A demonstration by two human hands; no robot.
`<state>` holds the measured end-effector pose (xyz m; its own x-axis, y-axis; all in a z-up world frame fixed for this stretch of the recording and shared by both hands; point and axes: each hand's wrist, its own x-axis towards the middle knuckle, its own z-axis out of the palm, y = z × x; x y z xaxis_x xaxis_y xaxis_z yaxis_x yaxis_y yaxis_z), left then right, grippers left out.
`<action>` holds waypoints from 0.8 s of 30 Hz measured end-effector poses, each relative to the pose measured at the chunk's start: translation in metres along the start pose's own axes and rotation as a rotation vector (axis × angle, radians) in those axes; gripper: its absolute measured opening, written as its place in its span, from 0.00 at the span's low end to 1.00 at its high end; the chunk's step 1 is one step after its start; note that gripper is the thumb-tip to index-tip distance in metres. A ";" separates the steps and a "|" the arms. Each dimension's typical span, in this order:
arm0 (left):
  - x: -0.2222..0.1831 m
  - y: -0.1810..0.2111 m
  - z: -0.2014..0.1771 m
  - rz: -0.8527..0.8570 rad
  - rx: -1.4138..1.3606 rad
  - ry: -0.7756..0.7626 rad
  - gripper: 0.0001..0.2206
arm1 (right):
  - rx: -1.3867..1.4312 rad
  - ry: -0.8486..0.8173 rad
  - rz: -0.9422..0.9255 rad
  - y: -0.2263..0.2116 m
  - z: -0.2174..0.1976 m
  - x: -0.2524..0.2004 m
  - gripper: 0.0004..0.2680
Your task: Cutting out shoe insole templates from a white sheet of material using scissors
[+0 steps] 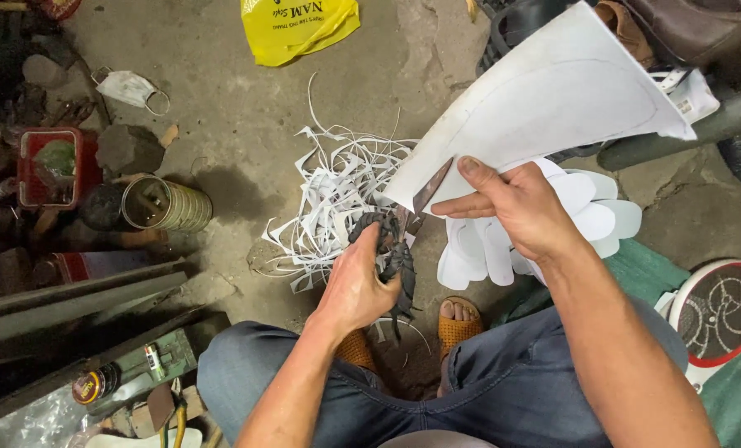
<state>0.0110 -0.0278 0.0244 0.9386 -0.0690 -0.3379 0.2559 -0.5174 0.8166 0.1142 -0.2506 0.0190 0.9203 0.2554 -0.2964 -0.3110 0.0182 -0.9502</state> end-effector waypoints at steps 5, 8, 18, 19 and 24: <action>-0.001 0.003 -0.001 -0.022 0.021 -0.018 0.24 | 0.024 -0.001 0.007 -0.008 0.007 -0.001 0.12; -0.002 -0.005 0.002 -0.017 0.038 -0.021 0.25 | 0.002 -0.017 0.013 -0.013 0.006 -0.002 0.14; 0.001 -0.033 0.013 0.053 0.123 -0.017 0.22 | -0.027 -0.013 0.014 -0.018 0.003 -0.004 0.12; 0.001 -0.036 0.012 0.055 0.123 -0.018 0.22 | -0.027 -0.011 0.012 -0.021 0.004 -0.005 0.12; 0.004 -0.045 0.008 0.106 0.030 -0.011 0.21 | 0.055 0.045 0.104 -0.033 0.012 -0.011 0.12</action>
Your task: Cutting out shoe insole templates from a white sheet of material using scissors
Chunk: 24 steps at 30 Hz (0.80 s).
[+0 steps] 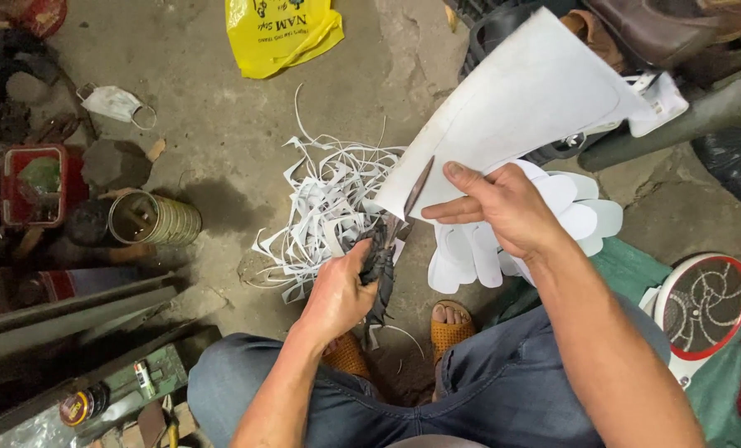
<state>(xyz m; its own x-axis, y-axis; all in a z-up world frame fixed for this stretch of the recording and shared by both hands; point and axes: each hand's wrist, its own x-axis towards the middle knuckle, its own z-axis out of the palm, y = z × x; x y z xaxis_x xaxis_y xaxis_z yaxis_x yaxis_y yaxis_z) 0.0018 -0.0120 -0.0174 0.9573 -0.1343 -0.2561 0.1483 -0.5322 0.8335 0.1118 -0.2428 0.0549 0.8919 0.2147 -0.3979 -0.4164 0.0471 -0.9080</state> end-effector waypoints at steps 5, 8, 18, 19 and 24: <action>0.002 -0.004 0.004 -0.004 0.012 0.023 0.20 | 0.152 0.055 0.010 -0.005 0.002 0.006 0.13; -0.003 0.020 0.004 -0.052 0.017 -0.002 0.21 | 0.161 0.101 0.038 -0.003 0.004 0.006 0.15; -0.001 0.028 -0.001 -0.147 0.037 -0.036 0.23 | 0.130 0.111 0.104 -0.014 0.015 0.000 0.18; -0.001 0.028 -0.001 -0.146 0.038 -0.035 0.23 | 0.131 0.111 0.103 -0.014 0.014 0.001 0.18; 0.000 0.014 0.001 -0.050 0.049 0.003 0.22 | 0.118 0.112 0.079 -0.018 0.014 -0.003 0.16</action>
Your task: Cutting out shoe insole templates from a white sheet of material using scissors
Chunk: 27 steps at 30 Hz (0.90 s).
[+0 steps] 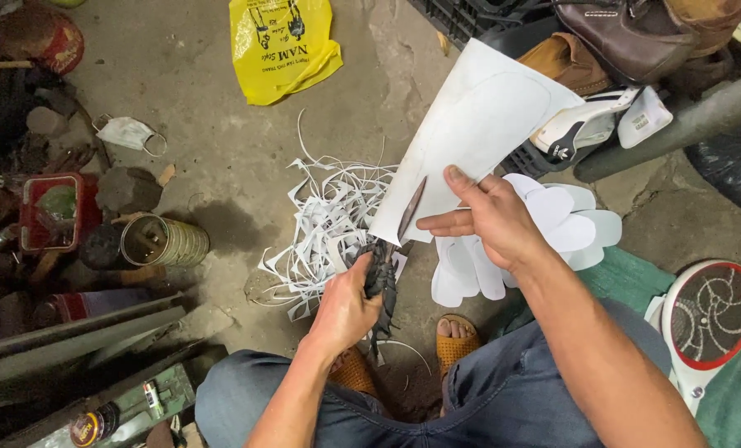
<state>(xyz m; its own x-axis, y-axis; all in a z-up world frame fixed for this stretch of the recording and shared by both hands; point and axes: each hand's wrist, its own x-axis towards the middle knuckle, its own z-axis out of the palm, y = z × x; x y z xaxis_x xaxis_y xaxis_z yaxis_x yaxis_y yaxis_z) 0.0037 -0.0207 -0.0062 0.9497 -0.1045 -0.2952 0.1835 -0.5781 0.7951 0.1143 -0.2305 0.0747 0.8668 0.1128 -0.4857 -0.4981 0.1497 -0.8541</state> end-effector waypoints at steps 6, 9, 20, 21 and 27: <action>0.003 -0.017 0.007 0.048 0.029 0.035 0.18 | 0.070 -0.003 0.024 0.002 -0.002 0.000 0.15; 0.002 -0.008 0.003 -0.016 0.027 0.004 0.22 | 0.081 -0.030 0.034 0.011 -0.002 0.004 0.16; -0.001 0.012 -0.005 -0.034 0.013 0.018 0.23 | 0.047 -0.076 0.014 0.029 -0.003 0.013 0.15; -0.001 0.009 -0.004 -0.028 0.015 0.021 0.23 | 0.042 -0.078 0.011 0.031 -0.004 0.013 0.16; 0.000 0.006 -0.002 -0.057 0.054 0.017 0.22 | 0.038 -0.094 -0.010 0.054 -0.008 0.028 0.17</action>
<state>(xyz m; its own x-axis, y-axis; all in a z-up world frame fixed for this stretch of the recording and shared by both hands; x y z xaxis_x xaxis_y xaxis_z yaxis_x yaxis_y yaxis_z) 0.0049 -0.0225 -0.0005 0.9423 -0.0566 -0.3298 0.2240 -0.6256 0.7473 0.1114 -0.2274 0.0134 0.8666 0.2026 -0.4559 -0.4914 0.1881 -0.8504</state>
